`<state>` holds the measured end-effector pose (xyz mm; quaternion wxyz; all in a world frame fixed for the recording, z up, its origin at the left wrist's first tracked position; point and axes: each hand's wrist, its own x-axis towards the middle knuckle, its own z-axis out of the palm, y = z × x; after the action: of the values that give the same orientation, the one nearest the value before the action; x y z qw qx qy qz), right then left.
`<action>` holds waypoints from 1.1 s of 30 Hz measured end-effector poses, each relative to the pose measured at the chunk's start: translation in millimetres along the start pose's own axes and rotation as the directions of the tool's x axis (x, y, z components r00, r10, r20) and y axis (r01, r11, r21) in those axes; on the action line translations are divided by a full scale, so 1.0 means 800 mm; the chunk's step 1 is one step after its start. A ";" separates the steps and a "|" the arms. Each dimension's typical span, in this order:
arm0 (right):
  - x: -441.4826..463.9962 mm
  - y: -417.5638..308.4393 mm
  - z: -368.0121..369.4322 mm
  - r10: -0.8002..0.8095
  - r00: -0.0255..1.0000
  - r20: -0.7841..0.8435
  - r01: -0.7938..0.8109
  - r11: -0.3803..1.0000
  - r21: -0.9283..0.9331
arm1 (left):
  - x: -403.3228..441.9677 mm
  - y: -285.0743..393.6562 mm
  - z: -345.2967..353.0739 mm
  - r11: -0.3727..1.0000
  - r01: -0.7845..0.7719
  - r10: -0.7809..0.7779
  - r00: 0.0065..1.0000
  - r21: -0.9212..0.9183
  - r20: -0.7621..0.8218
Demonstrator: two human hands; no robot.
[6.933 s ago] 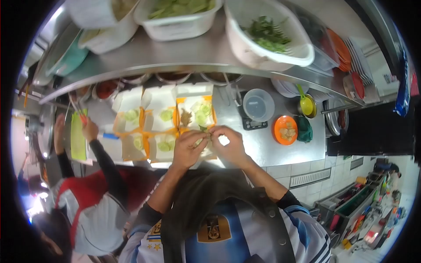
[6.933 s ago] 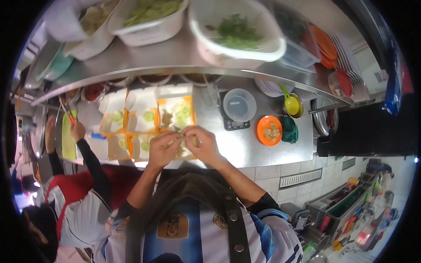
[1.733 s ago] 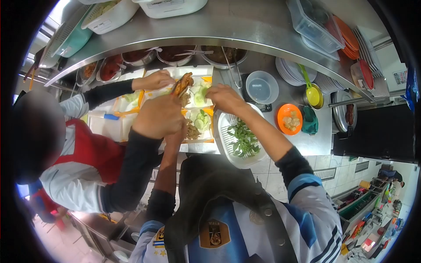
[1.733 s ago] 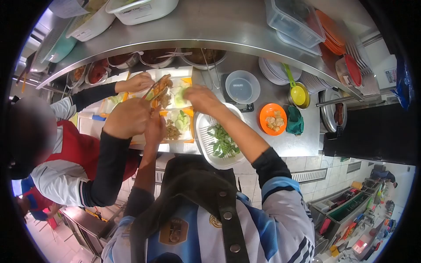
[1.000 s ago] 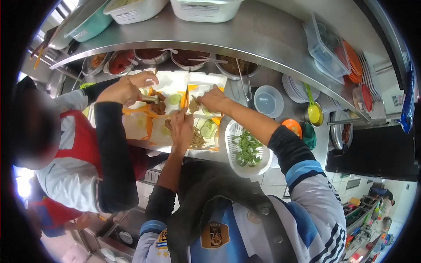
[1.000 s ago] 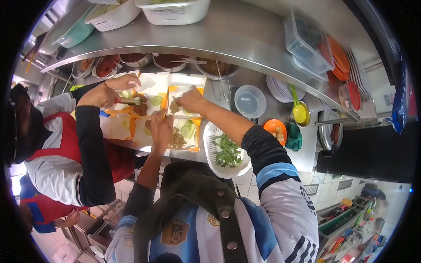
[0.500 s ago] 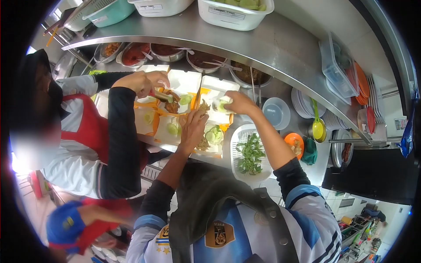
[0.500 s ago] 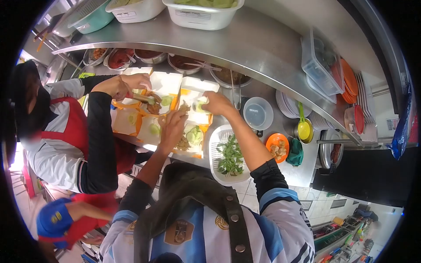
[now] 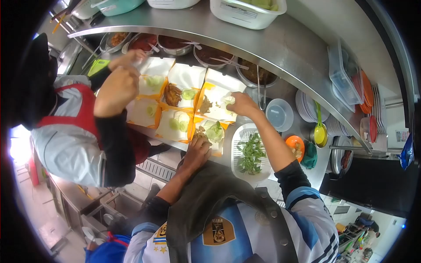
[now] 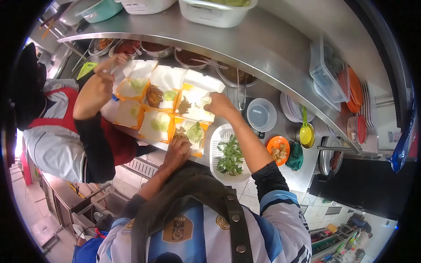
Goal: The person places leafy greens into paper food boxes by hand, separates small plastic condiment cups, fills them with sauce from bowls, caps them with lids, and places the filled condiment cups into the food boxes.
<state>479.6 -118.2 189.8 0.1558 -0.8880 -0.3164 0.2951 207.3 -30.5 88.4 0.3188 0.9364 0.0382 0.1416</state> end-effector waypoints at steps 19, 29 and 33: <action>0.040 0.003 0.031 0.000 0.998 0.071 0.008 0.993 -0.122 | -0.033 -0.013 -0.006 0.998 -0.047 0.042 0.987 0.028 0.155; -0.020 0.005 0.037 -0.040 0.947 -0.318 0.070 0.994 0.081 | -0.031 -0.023 -0.009 0.994 -0.102 0.106 0.980 -0.034 0.171; -0.056 0.043 0.046 -0.087 0.907 -0.412 0.243 0.907 0.344 | -0.024 -0.018 -0.017 0.997 -0.028 0.039 0.987 -0.074 0.153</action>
<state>444.8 -170.2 164.4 0.4125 -0.8493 -0.2901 0.1559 184.9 -13.7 85.2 0.3515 0.9331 -0.0075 0.0753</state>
